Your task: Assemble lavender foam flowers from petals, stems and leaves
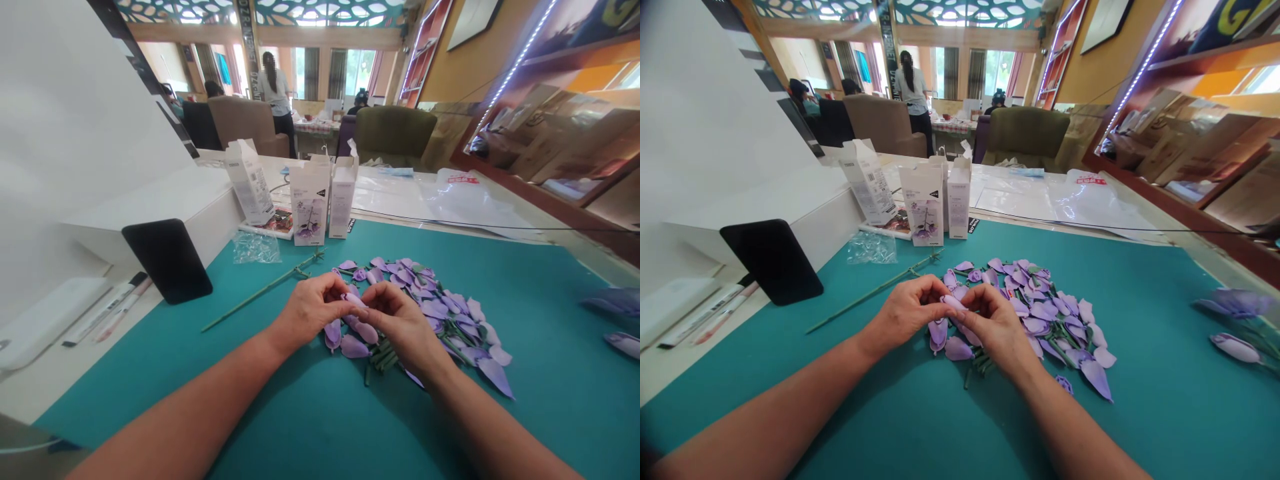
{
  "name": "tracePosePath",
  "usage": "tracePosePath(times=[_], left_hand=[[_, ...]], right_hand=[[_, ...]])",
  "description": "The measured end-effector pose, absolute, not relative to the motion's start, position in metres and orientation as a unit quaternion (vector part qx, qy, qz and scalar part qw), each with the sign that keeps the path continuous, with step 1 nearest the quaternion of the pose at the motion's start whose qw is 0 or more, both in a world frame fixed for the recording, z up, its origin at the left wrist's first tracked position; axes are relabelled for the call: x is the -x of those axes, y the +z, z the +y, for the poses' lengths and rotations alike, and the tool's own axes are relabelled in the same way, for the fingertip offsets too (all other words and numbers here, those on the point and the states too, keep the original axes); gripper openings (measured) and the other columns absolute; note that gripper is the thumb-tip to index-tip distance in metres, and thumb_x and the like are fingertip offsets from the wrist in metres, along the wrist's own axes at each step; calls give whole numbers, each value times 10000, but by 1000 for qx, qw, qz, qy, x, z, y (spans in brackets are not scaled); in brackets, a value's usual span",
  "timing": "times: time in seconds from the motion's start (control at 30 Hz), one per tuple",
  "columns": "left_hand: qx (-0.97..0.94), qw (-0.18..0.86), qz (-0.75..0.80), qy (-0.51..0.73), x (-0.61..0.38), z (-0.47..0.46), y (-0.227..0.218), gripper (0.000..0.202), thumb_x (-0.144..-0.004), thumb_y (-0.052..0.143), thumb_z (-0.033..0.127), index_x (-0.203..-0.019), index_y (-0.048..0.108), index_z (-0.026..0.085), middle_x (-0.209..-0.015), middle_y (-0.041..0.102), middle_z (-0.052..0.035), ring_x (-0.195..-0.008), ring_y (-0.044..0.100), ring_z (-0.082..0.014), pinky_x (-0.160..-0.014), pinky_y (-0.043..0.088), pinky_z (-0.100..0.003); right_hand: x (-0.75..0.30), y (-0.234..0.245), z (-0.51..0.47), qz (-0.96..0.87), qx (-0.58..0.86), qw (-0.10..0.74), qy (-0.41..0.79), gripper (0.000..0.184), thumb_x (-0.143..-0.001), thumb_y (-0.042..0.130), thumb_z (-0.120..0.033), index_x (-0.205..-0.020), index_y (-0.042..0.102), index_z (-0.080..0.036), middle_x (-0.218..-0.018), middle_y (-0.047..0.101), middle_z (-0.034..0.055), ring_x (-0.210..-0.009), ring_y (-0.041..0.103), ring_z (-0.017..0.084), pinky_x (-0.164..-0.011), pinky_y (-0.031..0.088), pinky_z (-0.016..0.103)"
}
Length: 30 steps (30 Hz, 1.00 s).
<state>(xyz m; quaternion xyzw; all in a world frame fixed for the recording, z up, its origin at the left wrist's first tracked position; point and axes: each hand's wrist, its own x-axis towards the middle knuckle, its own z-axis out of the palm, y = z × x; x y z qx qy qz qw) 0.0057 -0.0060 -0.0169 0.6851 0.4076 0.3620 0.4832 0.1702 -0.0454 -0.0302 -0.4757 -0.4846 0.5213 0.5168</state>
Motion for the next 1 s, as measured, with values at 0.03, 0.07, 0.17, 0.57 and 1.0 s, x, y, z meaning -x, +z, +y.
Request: tracePosePath(times=[0.03,0.07,0.17,0.57,1.0], left_hand=[[-686,478,412,363,-6,-7,-16,185,-675,717,302,-734,615,159,-625,601,32,-565,530,-104,-527,410,-209],[-687,472,416,363,-6,-7,-15,172,-677,713,292,-728,615,160,-622,599,34,-564,531,-104,-529,412,-208],[-691,460,426,361,-7,-9,-12,142,-678,708,263,-717,614,163,-613,597,41,-561,537,-103,-529,417,-206],[-771,366,375,363,-4,-9,-17,82,-741,665,203,-818,674,178,-753,660,29,-642,550,-101,-604,423,-198],[-760,392,395,336,-5,-11,-14,85,-740,675,229,-711,625,166,-595,551,64,-551,470,-79,-549,367,-189]], right_hand=[[-170,-30,-46,-483,475,516,524,352,-592,825,-413,-740,585,-202,-673,575,-32,-609,515,112,-539,402,226],[-169,-30,-46,-482,473,515,528,352,-594,824,-413,-739,584,-200,-667,572,-33,-599,506,108,-526,389,221],[-168,-30,-46,-483,471,509,535,354,-603,819,-421,-736,578,-198,-654,562,-32,-583,489,106,-498,360,219],[-166,-33,-45,-486,474,506,532,368,-588,821,-439,-712,576,-195,-655,589,-27,-591,514,108,-538,396,230],[-166,-44,-51,-706,523,425,218,128,-829,604,-340,-815,590,-213,-743,643,16,-648,574,148,-599,439,262]])
